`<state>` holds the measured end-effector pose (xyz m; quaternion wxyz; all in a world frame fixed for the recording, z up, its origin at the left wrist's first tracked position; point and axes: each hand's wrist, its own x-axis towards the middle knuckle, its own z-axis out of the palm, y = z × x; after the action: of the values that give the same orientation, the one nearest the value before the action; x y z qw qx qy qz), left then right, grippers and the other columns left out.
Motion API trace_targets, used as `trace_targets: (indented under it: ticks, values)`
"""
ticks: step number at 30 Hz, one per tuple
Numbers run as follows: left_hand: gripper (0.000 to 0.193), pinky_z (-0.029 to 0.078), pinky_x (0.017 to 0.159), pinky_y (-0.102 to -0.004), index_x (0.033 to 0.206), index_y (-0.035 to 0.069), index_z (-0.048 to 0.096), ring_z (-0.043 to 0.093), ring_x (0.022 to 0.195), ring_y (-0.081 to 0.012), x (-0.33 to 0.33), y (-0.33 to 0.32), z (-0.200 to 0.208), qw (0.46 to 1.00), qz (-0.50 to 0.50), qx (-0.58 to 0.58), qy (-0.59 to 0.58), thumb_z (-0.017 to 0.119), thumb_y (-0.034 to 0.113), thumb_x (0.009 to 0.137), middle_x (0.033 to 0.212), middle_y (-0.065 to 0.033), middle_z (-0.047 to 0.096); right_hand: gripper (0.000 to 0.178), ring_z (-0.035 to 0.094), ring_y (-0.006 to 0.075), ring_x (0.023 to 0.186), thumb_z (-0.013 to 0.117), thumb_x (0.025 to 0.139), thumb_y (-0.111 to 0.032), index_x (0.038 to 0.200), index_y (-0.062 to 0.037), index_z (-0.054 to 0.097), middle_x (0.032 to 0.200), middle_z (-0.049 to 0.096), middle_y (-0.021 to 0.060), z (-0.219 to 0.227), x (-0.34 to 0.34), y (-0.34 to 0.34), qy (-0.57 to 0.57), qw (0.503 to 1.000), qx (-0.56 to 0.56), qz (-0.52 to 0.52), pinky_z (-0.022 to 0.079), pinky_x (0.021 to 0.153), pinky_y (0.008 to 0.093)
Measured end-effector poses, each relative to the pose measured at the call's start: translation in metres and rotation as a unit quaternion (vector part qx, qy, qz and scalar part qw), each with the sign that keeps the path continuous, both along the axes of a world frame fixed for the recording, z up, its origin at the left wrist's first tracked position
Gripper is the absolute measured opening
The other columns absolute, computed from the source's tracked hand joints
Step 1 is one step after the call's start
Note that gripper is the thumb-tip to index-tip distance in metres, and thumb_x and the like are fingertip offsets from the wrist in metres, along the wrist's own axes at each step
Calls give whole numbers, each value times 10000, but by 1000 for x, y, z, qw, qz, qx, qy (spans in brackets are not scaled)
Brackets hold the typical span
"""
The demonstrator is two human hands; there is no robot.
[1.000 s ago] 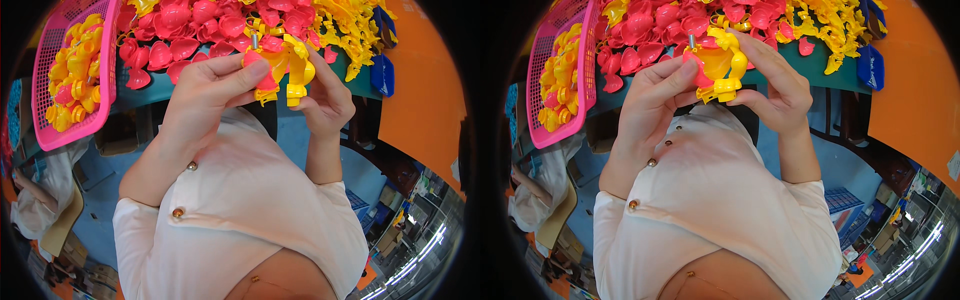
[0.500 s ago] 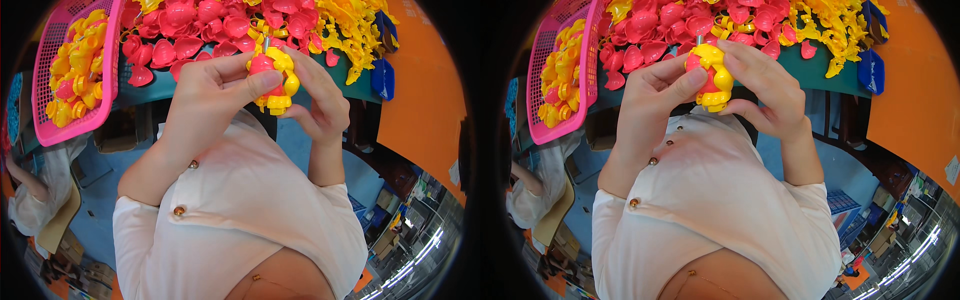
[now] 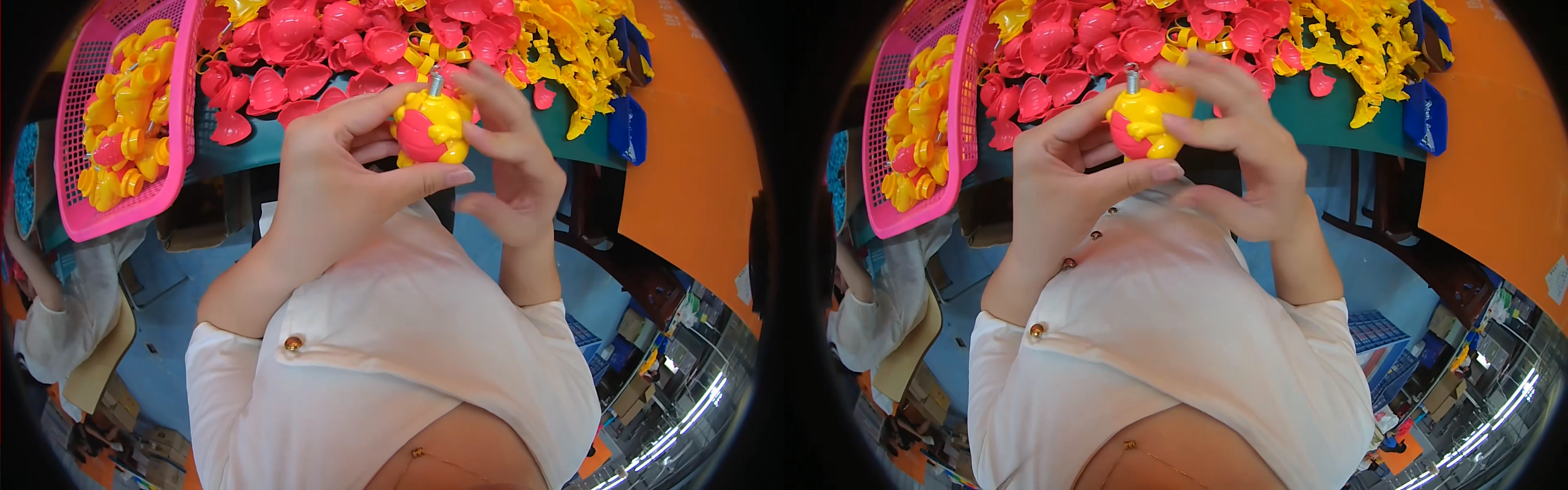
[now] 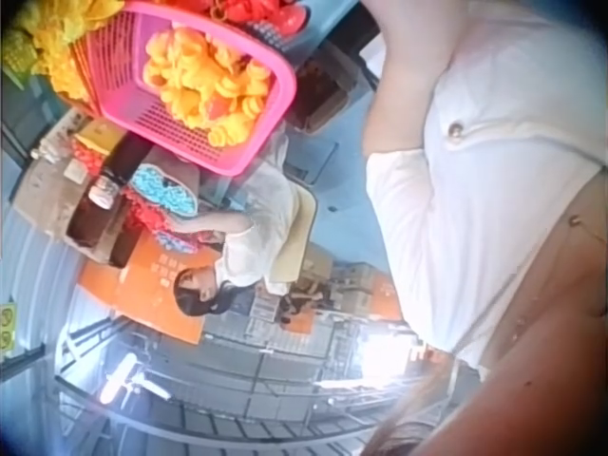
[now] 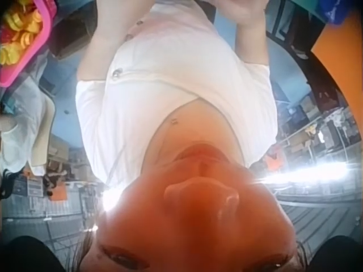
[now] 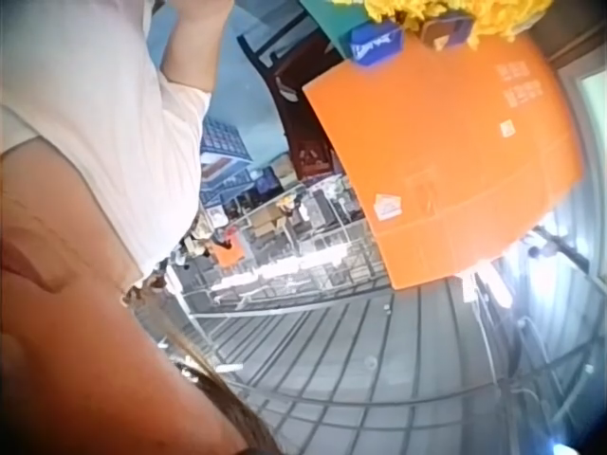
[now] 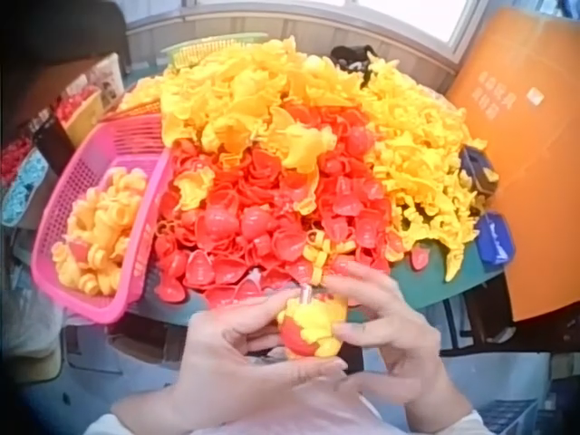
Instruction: Assembling small yellow and pink plastic toy components by hand.
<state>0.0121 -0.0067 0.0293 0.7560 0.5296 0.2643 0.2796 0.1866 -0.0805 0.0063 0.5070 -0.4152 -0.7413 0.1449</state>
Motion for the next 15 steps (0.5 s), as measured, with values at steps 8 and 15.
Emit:
trace_targets:
  ticks: [8, 15]
  values:
    - [604, 524, 852, -284, 1192, -18, 568, 621, 959, -151, 5, 1, -8, 983, 52, 175, 31, 785, -47, 629, 1012, -59, 589, 424, 598, 233, 1040, 687, 789, -44, 1176, 30, 528, 1082, 613, 135, -3, -3, -4, 532, 788, -309, 23, 494, 899, 391]
    - [697, 513, 819, -259, 1210, 11, 574, 623, 928, -141, 7, 7, -13, 968, 71, 232, 63, 850, 95, 576, 1078, -97, 615, 366, 609, 250, 1024, 644, 853, -128, 1166, 17, 525, 1114, 603, 160, -33, -26, -2, 698, 673, -243, 31, 514, 871, 397]
